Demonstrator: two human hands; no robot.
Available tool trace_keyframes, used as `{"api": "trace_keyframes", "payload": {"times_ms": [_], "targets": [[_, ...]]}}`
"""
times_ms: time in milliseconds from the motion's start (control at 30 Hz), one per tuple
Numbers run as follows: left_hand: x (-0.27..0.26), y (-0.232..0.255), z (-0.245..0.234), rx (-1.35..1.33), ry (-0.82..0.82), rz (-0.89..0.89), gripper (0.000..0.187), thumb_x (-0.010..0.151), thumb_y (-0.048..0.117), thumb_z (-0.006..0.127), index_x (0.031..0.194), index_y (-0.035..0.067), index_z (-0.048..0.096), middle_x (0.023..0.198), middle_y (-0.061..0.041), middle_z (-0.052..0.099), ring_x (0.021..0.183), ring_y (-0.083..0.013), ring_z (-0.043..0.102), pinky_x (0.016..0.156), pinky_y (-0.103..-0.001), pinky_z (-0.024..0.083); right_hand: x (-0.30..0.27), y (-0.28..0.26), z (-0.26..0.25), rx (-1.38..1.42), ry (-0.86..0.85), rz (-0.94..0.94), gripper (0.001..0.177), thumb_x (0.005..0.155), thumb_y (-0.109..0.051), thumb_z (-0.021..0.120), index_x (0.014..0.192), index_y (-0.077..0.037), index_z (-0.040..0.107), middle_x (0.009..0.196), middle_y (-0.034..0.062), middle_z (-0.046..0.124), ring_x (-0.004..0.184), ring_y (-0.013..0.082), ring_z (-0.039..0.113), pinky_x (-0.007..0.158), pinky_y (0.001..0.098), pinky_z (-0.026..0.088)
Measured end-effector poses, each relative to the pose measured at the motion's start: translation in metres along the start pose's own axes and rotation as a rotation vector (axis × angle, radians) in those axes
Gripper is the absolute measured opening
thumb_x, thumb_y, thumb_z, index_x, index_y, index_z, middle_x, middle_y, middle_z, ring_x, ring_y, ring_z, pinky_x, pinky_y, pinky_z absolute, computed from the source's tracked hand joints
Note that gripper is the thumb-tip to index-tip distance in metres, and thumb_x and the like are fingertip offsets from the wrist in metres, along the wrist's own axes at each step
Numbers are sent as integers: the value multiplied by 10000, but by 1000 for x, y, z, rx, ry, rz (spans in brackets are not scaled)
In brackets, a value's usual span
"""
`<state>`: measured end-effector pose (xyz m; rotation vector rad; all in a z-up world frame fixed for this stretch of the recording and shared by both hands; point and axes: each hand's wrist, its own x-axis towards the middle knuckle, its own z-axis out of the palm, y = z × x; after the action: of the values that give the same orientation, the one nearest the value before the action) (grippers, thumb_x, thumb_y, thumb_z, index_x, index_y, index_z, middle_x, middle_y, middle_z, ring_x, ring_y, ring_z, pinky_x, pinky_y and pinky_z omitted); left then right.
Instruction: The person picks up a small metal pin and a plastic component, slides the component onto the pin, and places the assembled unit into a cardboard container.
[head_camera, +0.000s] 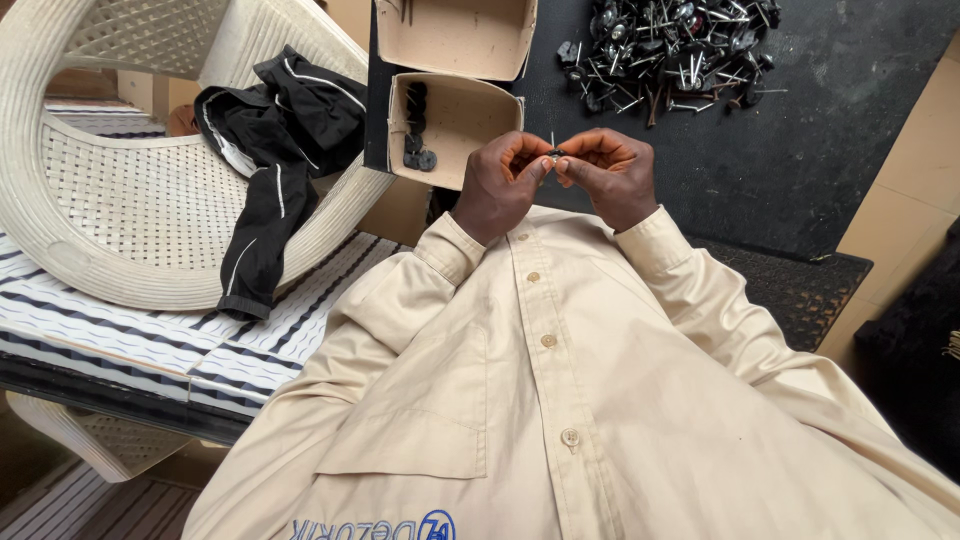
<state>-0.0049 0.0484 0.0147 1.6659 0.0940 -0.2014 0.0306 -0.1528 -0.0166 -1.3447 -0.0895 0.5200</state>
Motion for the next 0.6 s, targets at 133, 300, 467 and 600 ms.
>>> {"api": "trace_keyframes", "payload": {"times_ms": [133, 300, 467, 600], "targets": [[4, 0, -1, -164, -21, -32, 135, 998, 67, 684, 1086, -36, 689, 955, -102, 781, 859, -125, 767, 767, -249, 636, 5, -7, -1, 71, -58, -15, 214, 970, -64, 762, 1129, 49, 675, 1029, 126, 749, 900, 151, 745, 818, 285, 638], [3, -12, -5, -233, -29, -35, 158, 961, 78, 736, 1067, -39, 727, 963, -115, 793, 869, -134, 776, 793, -264, 650, 3, -7, 0, 60, -73, 33, 229, 957, -62, 782, 1134, 54, 694, 1029, 130, 745, 910, 152, 736, 829, 283, 630], [1, -22, -6, -379, -84, -109, 178, 970, 58, 742, 1109, -53, 736, 977, -132, 786, 865, -142, 751, 806, -281, 631, -3, -5, -1, 4, -72, -8, 208, 964, -69, 785, 1106, 50, 692, 1020, 111, 728, 927, 145, 729, 850, 288, 631], [1, -22, -4, -388, -120, -98, 198, 961, 49, 730, 1132, -49, 714, 1000, -131, 778, 895, -146, 757, 825, -286, 635, -7, -1, 0, 133, -55, -55, 199, 985, -70, 781, 1127, 44, 700, 1035, 110, 730, 930, 148, 717, 852, 293, 620]]}}
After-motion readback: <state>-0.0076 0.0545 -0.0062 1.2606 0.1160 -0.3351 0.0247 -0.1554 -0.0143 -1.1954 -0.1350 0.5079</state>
